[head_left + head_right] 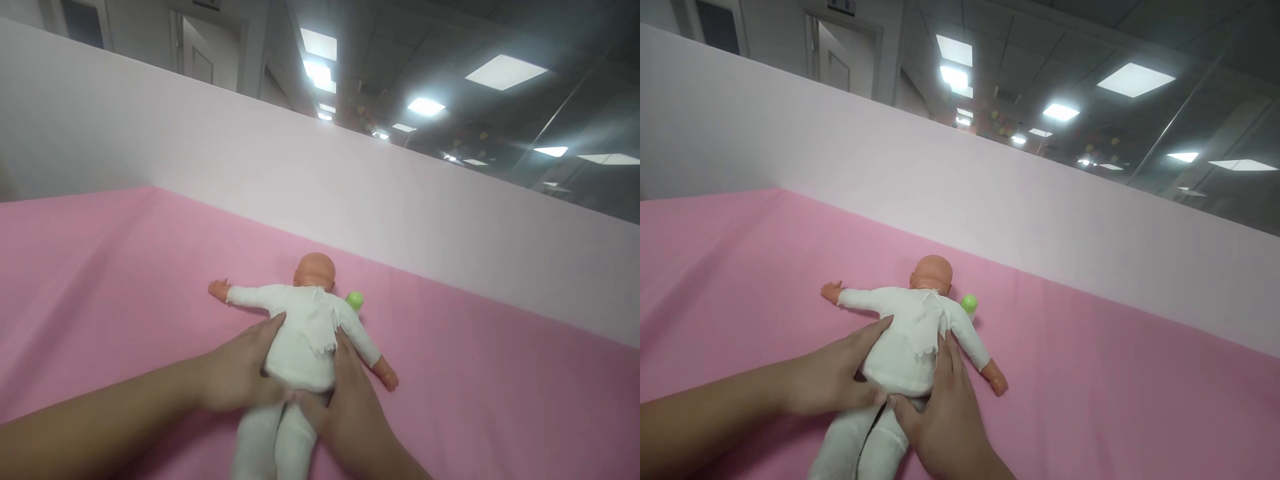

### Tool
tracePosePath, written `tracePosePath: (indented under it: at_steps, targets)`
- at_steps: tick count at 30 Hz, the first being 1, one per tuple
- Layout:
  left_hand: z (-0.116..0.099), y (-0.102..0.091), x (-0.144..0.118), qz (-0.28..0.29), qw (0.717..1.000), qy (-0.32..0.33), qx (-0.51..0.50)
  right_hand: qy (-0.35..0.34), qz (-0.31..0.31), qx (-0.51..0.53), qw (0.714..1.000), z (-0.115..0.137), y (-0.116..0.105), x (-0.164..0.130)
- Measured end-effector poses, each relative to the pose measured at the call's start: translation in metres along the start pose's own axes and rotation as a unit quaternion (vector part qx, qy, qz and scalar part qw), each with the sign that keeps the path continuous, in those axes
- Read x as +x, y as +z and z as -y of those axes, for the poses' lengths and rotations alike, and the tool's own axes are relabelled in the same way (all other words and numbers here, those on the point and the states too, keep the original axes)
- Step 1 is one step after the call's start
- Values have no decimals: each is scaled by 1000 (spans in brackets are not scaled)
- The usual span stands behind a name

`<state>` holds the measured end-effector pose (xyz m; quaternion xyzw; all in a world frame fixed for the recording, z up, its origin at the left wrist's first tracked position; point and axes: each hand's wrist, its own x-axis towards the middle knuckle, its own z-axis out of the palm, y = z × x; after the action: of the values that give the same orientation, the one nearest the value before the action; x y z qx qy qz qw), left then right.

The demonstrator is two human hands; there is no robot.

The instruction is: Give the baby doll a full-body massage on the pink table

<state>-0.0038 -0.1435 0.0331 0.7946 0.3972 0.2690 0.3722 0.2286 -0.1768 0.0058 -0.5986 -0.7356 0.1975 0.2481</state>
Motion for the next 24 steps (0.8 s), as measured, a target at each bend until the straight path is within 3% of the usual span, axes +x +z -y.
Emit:
tracePosePath:
  at_steps: [5, 9, 16, 19, 24]
  targets:
    - [23, 15, -6, -7, 991, -53, 121, 13, 14, 17, 1000, 7, 0, -4]
    - [39, 9, -1, 19, 994, -16, 106, 18, 42, 62, 997, 8, -8, -1]
    - [31, -10, 3, 50, 996, 3, 69, -11, 102, 113, 988, -4, -26, 7]
    - [33, -8, 0, 42, 993, -7, 107, -30, 92, 100, 990, -6, -24, 7]
    - [22, 1, -2, 3, 971, -81, 225, -20, 47, 38, 998, -5, -16, 1]
